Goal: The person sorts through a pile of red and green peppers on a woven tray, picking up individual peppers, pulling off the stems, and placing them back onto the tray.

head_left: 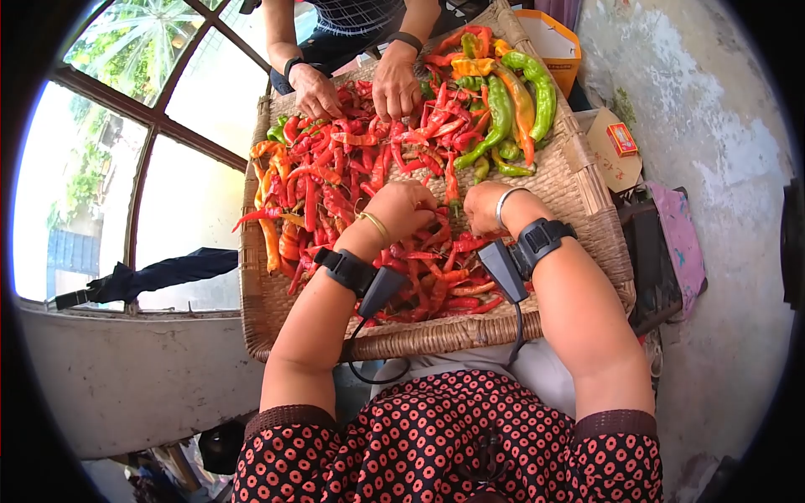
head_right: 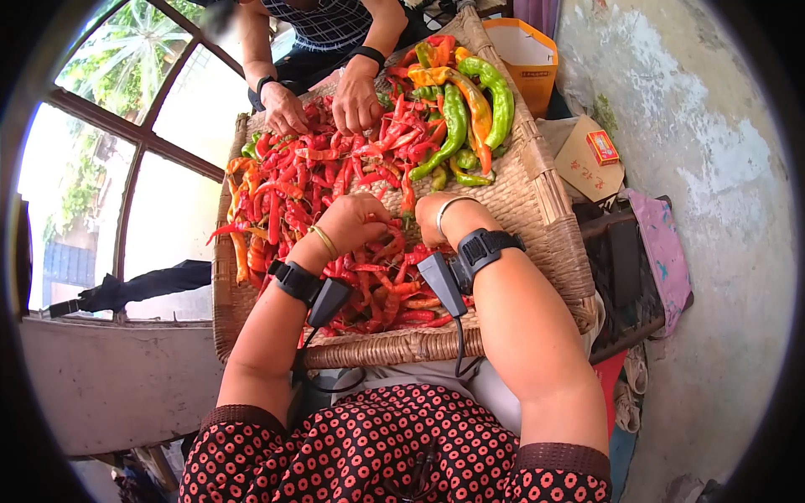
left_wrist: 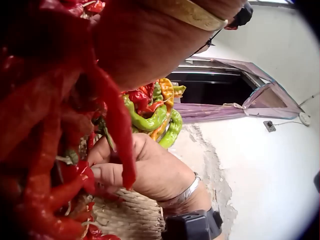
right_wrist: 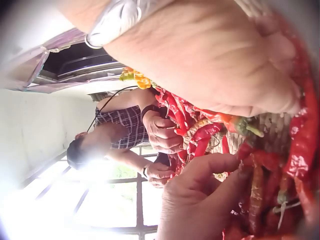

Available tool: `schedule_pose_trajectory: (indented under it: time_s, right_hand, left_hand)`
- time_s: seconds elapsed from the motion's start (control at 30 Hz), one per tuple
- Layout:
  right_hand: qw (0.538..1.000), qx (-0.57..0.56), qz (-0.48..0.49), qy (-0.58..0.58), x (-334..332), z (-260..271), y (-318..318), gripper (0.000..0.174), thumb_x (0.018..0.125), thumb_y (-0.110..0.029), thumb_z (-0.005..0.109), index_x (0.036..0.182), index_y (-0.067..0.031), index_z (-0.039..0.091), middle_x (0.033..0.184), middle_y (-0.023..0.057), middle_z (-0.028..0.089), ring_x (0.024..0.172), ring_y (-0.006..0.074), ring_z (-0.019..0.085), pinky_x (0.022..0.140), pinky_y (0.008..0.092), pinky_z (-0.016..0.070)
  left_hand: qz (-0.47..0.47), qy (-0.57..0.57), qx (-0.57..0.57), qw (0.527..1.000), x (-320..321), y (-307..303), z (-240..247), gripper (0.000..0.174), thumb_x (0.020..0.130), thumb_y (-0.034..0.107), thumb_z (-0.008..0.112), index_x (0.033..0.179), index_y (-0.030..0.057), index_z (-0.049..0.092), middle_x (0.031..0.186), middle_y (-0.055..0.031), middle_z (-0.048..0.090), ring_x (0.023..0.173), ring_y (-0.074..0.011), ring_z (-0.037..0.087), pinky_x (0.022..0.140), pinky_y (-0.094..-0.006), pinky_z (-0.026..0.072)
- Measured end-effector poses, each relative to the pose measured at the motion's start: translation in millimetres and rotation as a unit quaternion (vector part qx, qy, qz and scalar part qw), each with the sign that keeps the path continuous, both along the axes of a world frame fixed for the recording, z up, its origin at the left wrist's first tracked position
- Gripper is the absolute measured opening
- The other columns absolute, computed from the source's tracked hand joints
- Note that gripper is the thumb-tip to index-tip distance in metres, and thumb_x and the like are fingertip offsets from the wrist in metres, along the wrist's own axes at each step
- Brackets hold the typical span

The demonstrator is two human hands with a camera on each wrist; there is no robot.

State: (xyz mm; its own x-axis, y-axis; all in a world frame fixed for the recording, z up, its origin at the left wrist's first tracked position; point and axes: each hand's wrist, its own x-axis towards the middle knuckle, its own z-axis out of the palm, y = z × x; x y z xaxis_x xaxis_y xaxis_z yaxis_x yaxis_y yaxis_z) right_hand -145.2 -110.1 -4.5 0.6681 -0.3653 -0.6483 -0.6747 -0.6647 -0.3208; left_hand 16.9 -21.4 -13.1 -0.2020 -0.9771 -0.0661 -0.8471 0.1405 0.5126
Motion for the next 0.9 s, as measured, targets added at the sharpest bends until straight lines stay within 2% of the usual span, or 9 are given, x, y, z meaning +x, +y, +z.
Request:
schedule_pose_trajectory:
  time_s: [0.07,0.17,0.23,0.4,0.53,0.6,0.67,0.83,0.9]
  right_hand:
    - [0.999,0.024,-0.033,-0.012,-3.1,5.9,-2.3,0.023,0.066,-0.014,0.064,0.087,-0.0036,0.063,0.086,0.013,0.062,0.077,0.0246,0.061,0.066,0.0346,0.0484]
    - [0.985,0.107,-0.113,-0.067,-9.1,7.6,-9.9,0.017,0.066,-0.013,0.062,0.08,-0.0048,0.062,0.073,0.0097,0.062,0.061,0.018,0.059,0.053,0.031,0.0463]
    - [0.956,0.187,-0.171,-0.147,-12.9,15.8,-9.9,0.01,0.067,-0.013,0.059,0.074,-0.0059,0.058,0.061,0.0033,0.057,0.046,0.0086,0.051,0.041,0.023,0.0395]
    - [0.92,0.278,-0.172,-0.216,-14.7,14.1,-12.0,0.011,0.069,-0.014,0.059,0.075,-0.0055,0.058,0.059,-0.0011,0.054,0.047,0.0068,0.049,0.04,0.0197,0.0374]
    - [0.877,0.356,-0.184,-0.263,-17.0,16.1,-11.8,0.011,0.071,-0.015,0.059,0.075,-0.005,0.057,0.062,-0.0004,0.054,0.048,0.0063,0.048,0.04,0.019,0.0371]
    - [0.868,0.372,-0.185,-0.273,-18.1,14.3,-13.0,0.01,0.071,-0.014,0.059,0.075,-0.0049,0.057,0.062,0.0,0.054,0.048,0.0061,0.048,0.041,0.0187,0.0372]
    - [0.816,0.445,-0.19,-0.317,-19.2,8.6,-15.4,0.012,0.07,-0.016,0.06,0.076,-0.0064,0.057,0.062,0.0004,0.055,0.047,0.0059,0.049,0.038,0.0175,0.0349]
    - [0.817,0.448,-0.192,-0.307,-18.3,12.7,-13.3,0.008,0.072,-0.012,0.058,0.074,-0.0044,0.057,0.062,0.0004,0.053,0.049,0.0062,0.048,0.045,0.0193,0.0388]
    - [0.827,0.437,-0.184,-0.3,-15.9,12.2,-12.5,0.008,0.072,-0.012,0.058,0.074,-0.0044,0.057,0.061,0.0001,0.053,0.049,0.0063,0.048,0.045,0.0197,0.039]
  left_hand:
    - [0.046,0.09,0.039,0.994,-1.0,3.6,12.2,0.011,0.066,0.009,0.061,0.077,0.0045,0.06,0.072,-0.0086,0.058,0.066,-0.0193,0.057,0.061,-0.0298,0.0463]
    - [0.07,0.216,0.084,0.97,4.4,6.2,17.9,0.009,0.071,0.001,0.061,0.075,0.0053,0.054,0.069,0.0061,0.051,0.06,-0.0011,0.049,0.051,-0.0181,0.0416]
    - [0.078,0.304,0.118,0.942,4.7,7.6,21.9,0.01,0.073,0.001,0.06,0.078,0.0058,0.053,0.069,0.0062,0.051,0.061,-0.0014,0.049,0.052,-0.0175,0.0417]
    - [0.147,0.511,0.106,0.841,-6.1,8.6,45.3,0.019,0.074,-0.001,0.06,0.09,0.0058,0.053,0.071,0.0047,0.051,0.065,-0.0026,0.051,0.054,-0.0141,0.041]
    - [0.173,0.602,0.046,0.778,7.5,3.9,49.5,0.02,0.077,0.001,0.057,0.097,0.0048,0.053,0.071,0.0036,0.051,0.055,-0.0031,0.046,0.048,-0.0151,0.0357]
    - [0.177,0.587,0.027,0.79,9.3,2.1,47.2,0.017,0.079,0.003,0.055,0.096,0.005,0.054,0.068,0.0036,0.05,0.051,-0.0034,0.043,0.045,-0.016,0.033]
    - [0.223,0.61,-0.026,0.76,11.8,-1.4,45.9,0.016,0.08,0.004,0.054,0.096,0.0056,0.054,0.066,0.0033,0.05,0.051,-0.0039,0.043,0.046,-0.0162,0.034]
    - [0.214,0.642,-0.055,0.734,14.8,-5.1,47.2,0.015,0.08,0.004,0.054,0.095,0.0063,0.054,0.067,0.0035,0.05,0.051,-0.0044,0.043,0.046,-0.0169,0.0357]
    - [0.247,0.643,-0.072,0.721,16.1,-7.8,48.6,0.016,0.08,0.008,0.056,0.096,0.0062,0.055,0.073,0.001,0.055,0.056,-0.0064,0.051,0.048,-0.0169,0.0406]
